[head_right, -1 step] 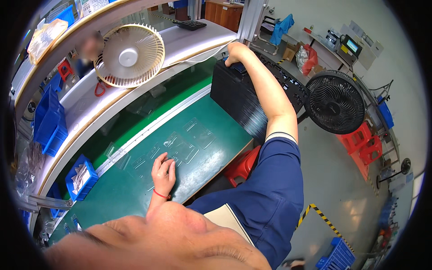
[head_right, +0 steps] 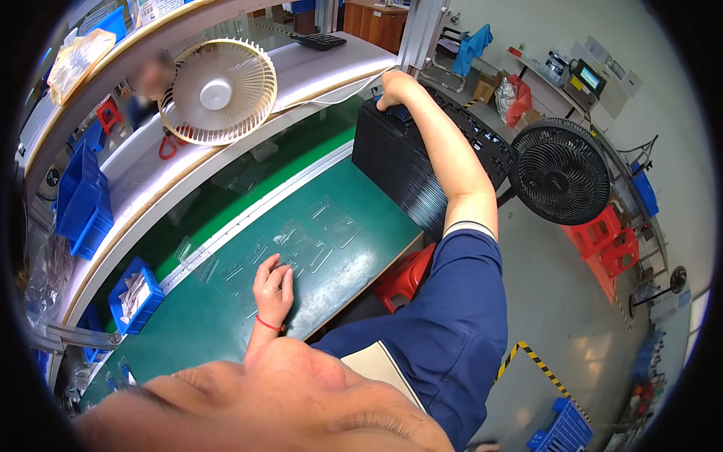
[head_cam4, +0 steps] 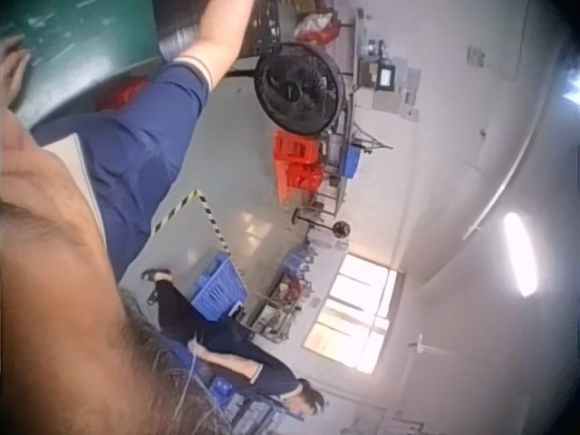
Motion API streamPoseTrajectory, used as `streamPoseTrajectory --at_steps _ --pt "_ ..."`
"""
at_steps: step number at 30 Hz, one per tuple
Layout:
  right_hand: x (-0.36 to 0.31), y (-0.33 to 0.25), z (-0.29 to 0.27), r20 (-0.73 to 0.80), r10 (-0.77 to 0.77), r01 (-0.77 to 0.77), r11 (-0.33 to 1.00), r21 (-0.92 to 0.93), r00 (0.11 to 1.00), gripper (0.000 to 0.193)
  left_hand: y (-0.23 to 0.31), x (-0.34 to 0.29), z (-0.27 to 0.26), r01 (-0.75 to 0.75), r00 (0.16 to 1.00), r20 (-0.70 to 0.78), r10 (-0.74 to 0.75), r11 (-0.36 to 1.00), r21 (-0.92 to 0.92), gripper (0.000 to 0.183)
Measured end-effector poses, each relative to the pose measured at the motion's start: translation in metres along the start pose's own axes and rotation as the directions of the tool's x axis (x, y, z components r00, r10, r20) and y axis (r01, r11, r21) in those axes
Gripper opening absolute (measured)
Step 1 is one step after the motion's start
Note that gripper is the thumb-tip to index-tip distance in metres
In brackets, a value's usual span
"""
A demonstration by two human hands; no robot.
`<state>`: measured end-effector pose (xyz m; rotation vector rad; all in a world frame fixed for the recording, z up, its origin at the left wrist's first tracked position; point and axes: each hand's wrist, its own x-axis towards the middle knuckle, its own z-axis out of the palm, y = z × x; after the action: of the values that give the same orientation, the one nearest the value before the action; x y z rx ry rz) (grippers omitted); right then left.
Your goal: Placing blue electronic modules into plastic trays and inserting white triangular pieces.
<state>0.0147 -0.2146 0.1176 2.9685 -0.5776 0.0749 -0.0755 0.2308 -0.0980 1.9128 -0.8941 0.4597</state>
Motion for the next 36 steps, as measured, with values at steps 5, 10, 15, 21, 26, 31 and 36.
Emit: streamPoseTrajectory --at_steps 5,10,15,21,26,31,36 --pt "-0.024 -0.020 -0.024 -0.124 0.142 -0.143 0.990 0.005 0.982 0.051 0.002 0.001 -0.003 -0.036 0.999 -0.020 0.036 0.999 -0.001 0.006" --pt "-0.082 -0.053 -0.056 -0.377 0.005 0.138 0.926 0.351 0.926 0.053 0.014 0.005 -0.005 0.035 0.999 -0.032 -0.039 0.992 -0.120 0.006" --pt "-0.161 -0.178 0.006 -0.204 -0.431 0.440 0.567 0.697 0.879 0.046 0.028 0.008 0.002 0.464 0.875 0.337 -0.347 0.404 -0.788 0.085" --pt "-0.213 -0.277 0.086 -0.061 -0.476 0.309 0.462 0.831 0.877 0.047 0.018 -0.025 -0.010 0.455 0.773 0.433 -0.463 -0.070 -0.887 0.064" --pt "-0.206 -0.309 0.110 0.248 -0.709 -0.087 0.255 0.963 0.661 0.025 0.015 -0.064 -0.062 0.536 0.694 0.454 -0.559 -0.020 -0.844 0.054" --pt "-0.197 -0.341 0.120 0.190 -0.810 -0.206 0.087 0.975 0.555 0.023 0.012 -0.089 -0.097 0.457 0.636 0.389 -0.666 -0.080 -0.886 0.050" --pt "-0.166 -0.340 0.140 0.178 -0.655 -0.070 0.188 0.980 0.735 0.025 0.001 -0.102 -0.109 0.371 0.610 0.327 -0.722 -0.105 -0.923 0.045"
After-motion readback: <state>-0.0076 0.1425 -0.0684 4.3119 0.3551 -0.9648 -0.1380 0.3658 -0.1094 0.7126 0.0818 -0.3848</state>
